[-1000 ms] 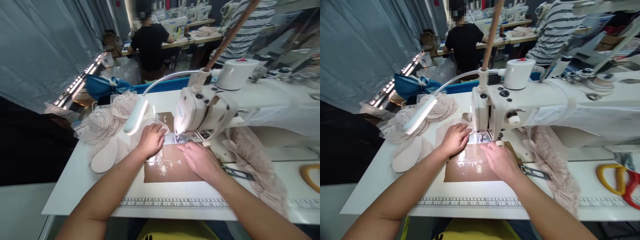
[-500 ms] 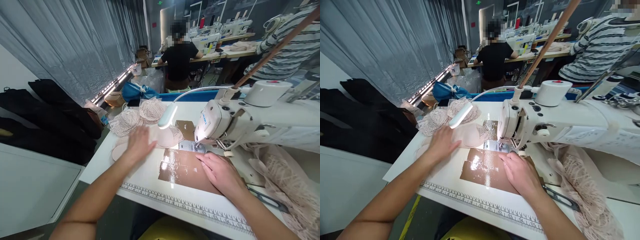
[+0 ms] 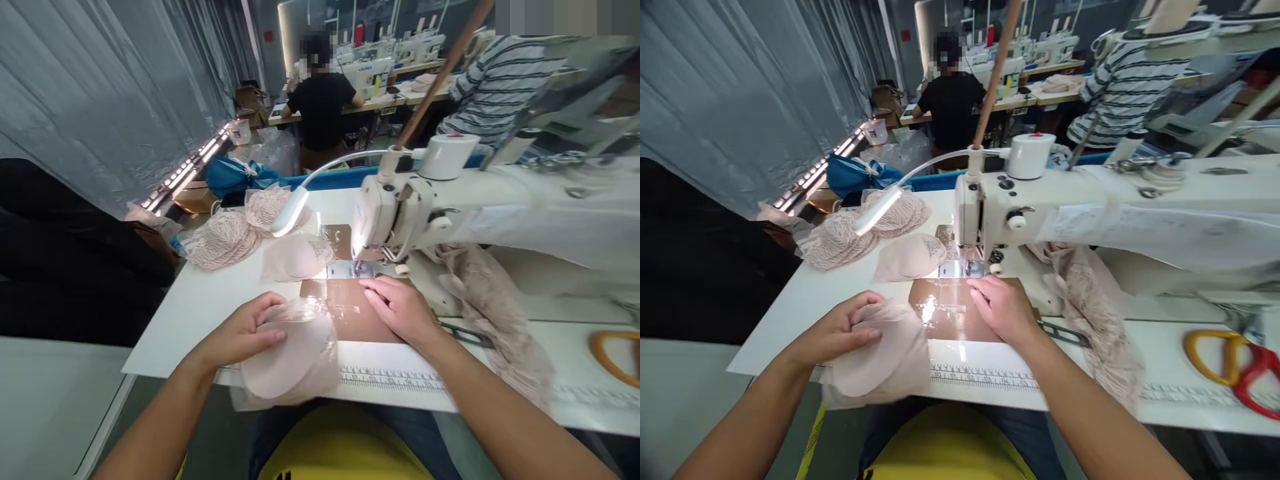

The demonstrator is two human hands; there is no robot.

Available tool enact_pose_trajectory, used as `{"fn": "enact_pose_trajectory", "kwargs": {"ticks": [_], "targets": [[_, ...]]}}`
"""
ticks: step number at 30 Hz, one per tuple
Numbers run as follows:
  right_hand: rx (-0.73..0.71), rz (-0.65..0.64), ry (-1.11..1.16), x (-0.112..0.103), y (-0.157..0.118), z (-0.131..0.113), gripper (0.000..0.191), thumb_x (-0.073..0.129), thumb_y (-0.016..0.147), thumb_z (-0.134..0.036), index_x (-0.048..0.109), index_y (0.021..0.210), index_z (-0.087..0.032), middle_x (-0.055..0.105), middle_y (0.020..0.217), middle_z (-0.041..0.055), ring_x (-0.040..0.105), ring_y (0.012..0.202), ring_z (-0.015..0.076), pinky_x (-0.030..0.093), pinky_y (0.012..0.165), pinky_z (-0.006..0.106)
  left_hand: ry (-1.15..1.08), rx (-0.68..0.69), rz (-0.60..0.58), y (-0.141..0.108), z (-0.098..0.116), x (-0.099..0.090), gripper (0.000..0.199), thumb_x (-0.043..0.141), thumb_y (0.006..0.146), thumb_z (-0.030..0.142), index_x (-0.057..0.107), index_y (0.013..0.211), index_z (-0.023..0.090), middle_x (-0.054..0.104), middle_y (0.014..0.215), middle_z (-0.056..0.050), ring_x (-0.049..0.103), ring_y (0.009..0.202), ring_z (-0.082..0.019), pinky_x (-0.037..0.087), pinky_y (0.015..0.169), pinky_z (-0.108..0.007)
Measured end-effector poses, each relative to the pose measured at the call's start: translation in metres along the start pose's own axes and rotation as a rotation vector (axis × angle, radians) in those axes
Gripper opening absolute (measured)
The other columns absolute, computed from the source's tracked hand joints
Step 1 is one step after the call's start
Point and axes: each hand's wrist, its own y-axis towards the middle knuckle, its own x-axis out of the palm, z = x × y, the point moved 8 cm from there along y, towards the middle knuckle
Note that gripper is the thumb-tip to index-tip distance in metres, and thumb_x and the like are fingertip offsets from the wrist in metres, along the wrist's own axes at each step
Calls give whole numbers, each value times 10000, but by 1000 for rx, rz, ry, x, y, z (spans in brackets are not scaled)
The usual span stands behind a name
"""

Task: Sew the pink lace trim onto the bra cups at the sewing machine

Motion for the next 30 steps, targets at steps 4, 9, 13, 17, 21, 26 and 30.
{"fn": "enact_pose_trajectory", "kwargs": {"ticks": [4,9,13,17,21,26,30], "targets": [[-140,-15,222,-7,-4,-16,235,489,919,-265,689,820,-191,671,782,41,605,730,153,457,684,261,342,171,-82,70,30,36,375,591,792,254,575,1163,202,629,1111,-81,607,943,-242,496,769,-312],[-262,-231,71,13,-9,-27,277,521,887,-214,623,631,-179,572,621,3,502,628,129,349,611,253,635,262,63,121,35,43,285,500,791,184,615,1052,179,687,933,-58,642,835,-212,503,714,-290],[-204,-227,0,16,-7,-22,268,529,884,-191,621,633,-168,557,635,-1,482,641,121,329,615,247,703,262,193,136,32,31,226,452,818,177,614,976,164,687,867,-61,635,781,-212,485,704,-305],[-108,-191,-86,13,-3,-15,194,551,901,-258,693,806,-166,614,771,35,526,749,148,351,665,260,741,300,199,143,37,32,206,459,830,167,610,970,180,674,816,-27,630,743,-180,478,680,-267],[-41,-229,-204,15,-1,-10,176,549,901,-247,701,846,-177,605,801,35,524,783,159,358,685,271,833,386,286,129,55,32,240,442,858,168,596,1043,158,647,926,-80,610,846,-215,487,734,-322],[-10,-246,-252,20,-2,-5,174,524,905,-215,691,918,-172,602,844,42,515,814,171,375,715,284,1096,567,115,104,58,69,268,411,931,224,632,1055,137,671,1043,-125,633,903,-241,543,752,-372],[7,-226,-257,20,-3,-2,204,526,914,-247,670,1039,-177,605,902,54,513,854,190,385,740,299,1157,613,100,108,48,80,342,426,938,263,618,1149,75,607,1252,-189,604,1092,-308,534,901,-460]]}}
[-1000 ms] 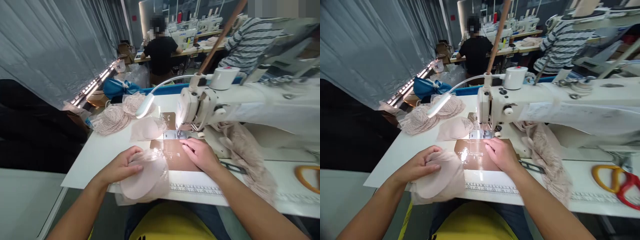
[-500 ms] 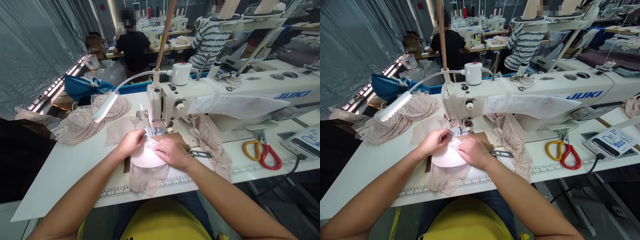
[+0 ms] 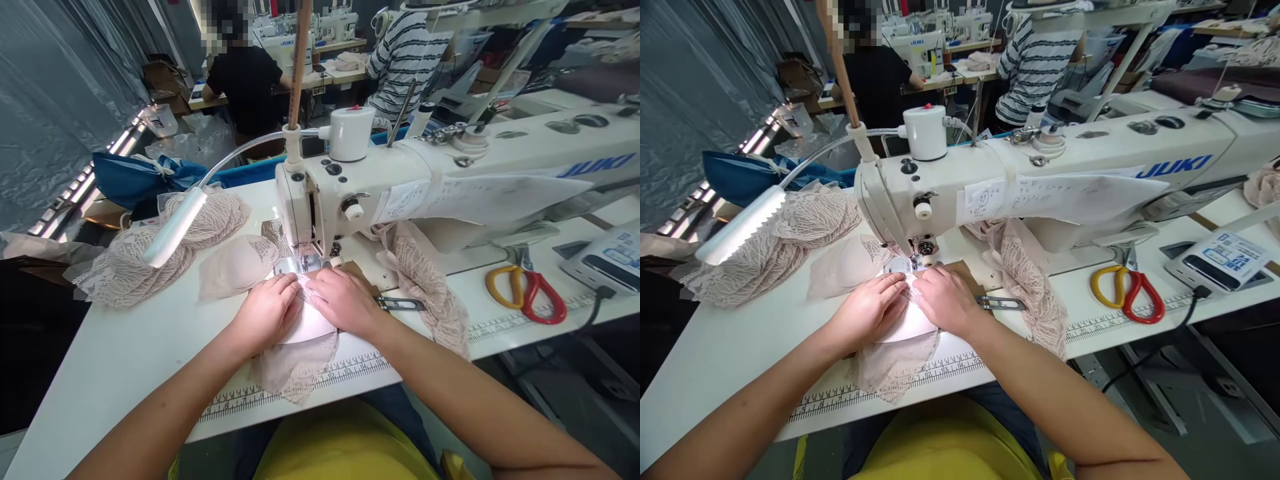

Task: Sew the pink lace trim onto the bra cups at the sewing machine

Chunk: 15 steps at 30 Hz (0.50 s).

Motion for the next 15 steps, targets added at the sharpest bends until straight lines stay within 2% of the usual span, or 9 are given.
{"fn": "enact_pose_trajectory", "kwargs": {"ticks": [5,15], "targets": [[38,-10,-28,1,2,4,226,512,923,-260,656,1081,-185,611,914,51,513,831,191,382,756,318,-21,48,-35,7,-9,9,401,443,931,273,573,1243,58,572,1306,-207,560,1186,-320,502,980,-477],[77,-6,-93,1,7,7,192,490,917,-238,650,1003,-175,622,881,57,533,828,207,349,695,329,-73,79,-104,16,-21,14,498,431,937,338,526,1311,24,510,1367,-238,511,1250,-335,459,1042,-479]]}}
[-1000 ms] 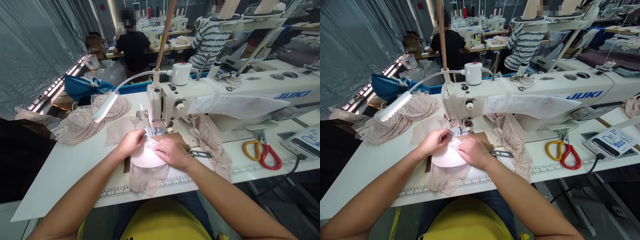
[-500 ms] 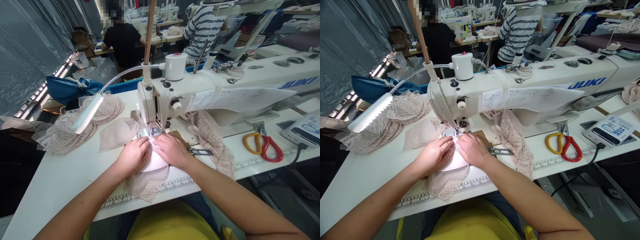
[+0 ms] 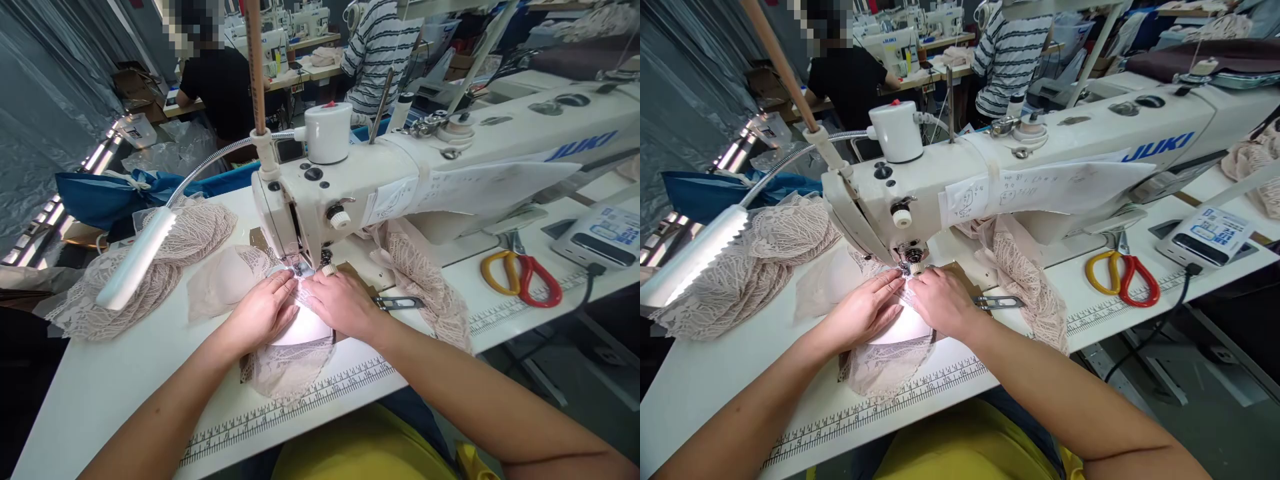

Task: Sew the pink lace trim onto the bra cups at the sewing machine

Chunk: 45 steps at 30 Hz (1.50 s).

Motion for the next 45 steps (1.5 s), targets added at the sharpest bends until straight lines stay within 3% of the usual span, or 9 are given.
{"fn": "enact_pose_trajectory", "kwargs": {"ticks": [9,14,20,26,39,45], "targets": [[38,-7,3,-4,3,1,176,497,902,-232,659,927,-168,628,866,72,539,799,198,342,662,310,-42,78,-5,6,-6,-3,474,470,922,325,524,1313,63,532,1342,-228,538,1223,-312,472,1028,-457],[41,-7,90,-7,3,3,243,495,886,-170,691,1031,-169,646,882,70,535,779,188,357,680,297,15,144,-62,7,-10,-12,414,451,900,213,564,1279,91,568,1305,-205,559,1173,-320,463,1004,-513],[78,37,164,-10,-1,12,333,416,892,-107,729,983,-177,613,768,64,489,678,166,333,636,278,44,157,67,0,4,-29,295,431,909,155,646,1102,96,625,1174,-181,544,1145,-303,449,1000,-494],[-23,59,220,-8,-4,4,305,445,870,-90,718,962,-189,616,787,36,456,674,148,309,640,277,-12,163,124,-1,19,-19,236,471,918,212,632,1056,108,642,954,-153,586,937,-269,501,857,-467],[-36,-6,204,-9,1,0,287,456,841,-68,714,899,-181,589,744,20,409,610,131,285,605,283,-85,157,153,-4,0,-17,235,521,885,198,618,1078,103,612,1055,-162,554,1037,-275,466,941,-452],[2,17,207,-10,3,3,332,423,867,-85,695,1024,-193,627,798,39,475,647,145,324,617,270,-38,137,160,1,-7,-17,241,491,886,170,618,1088,136,624,1041,-145,571,989,-264,475,924,-471]]}}
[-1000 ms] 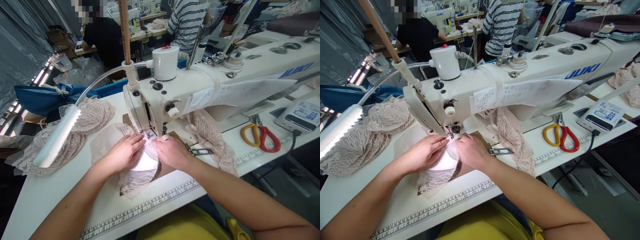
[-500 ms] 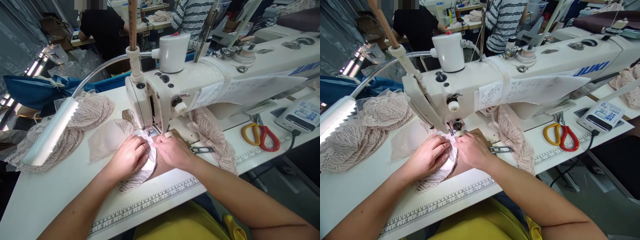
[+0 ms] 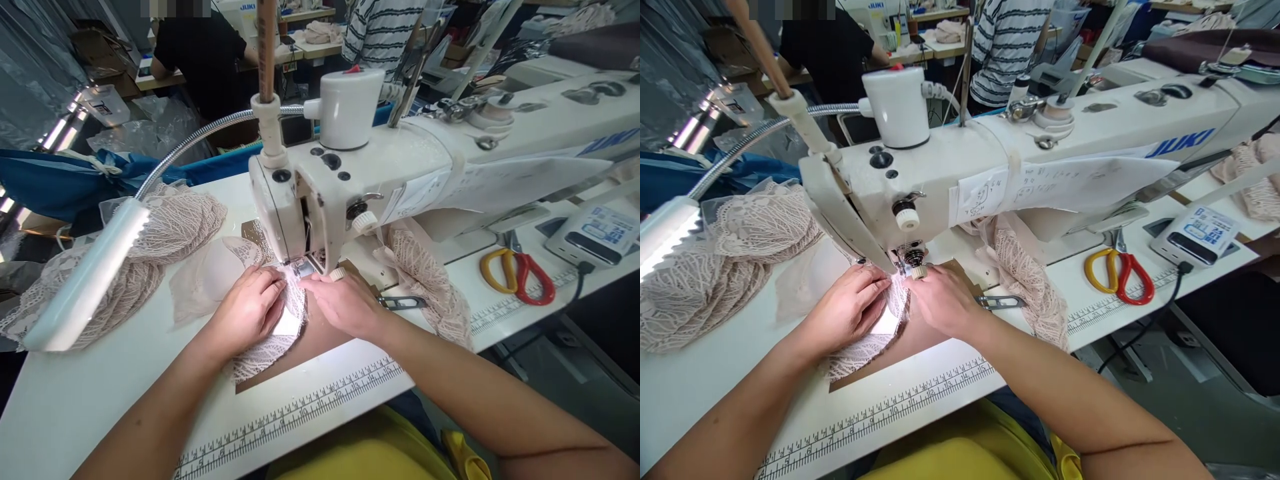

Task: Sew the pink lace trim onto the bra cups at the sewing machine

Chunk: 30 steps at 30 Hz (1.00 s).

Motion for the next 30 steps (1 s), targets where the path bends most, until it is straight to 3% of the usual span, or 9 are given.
{"fn": "enact_pose_trajectory", "kwargs": {"ticks": [8,20,30], "targets": [[55,90,-17,-6,-1,6,324,418,861,-106,721,937,-189,635,760,50,498,659,160,350,639,269,43,74,-51,-3,15,13,381,456,853,108,571,1214,147,597,1102,-166,550,1067,-285,405,1001,-541],[-15,-10,-52,4,-1,0,295,433,884,-129,692,1013,-183,670,899,57,520,713,159,331,615,274,13,56,-61,-6,15,18,403,464,892,169,529,1288,137,571,1279,-165,506,1179,-310,380,1035,-536],[27,-56,-185,12,2,0,310,439,882,-117,663,1089,-169,651,890,69,514,734,172,304,588,282,71,69,6,-2,13,13,355,466,909,171,562,1241,91,605,1254,-173,527,1124,-315,436,978,-529]]}}
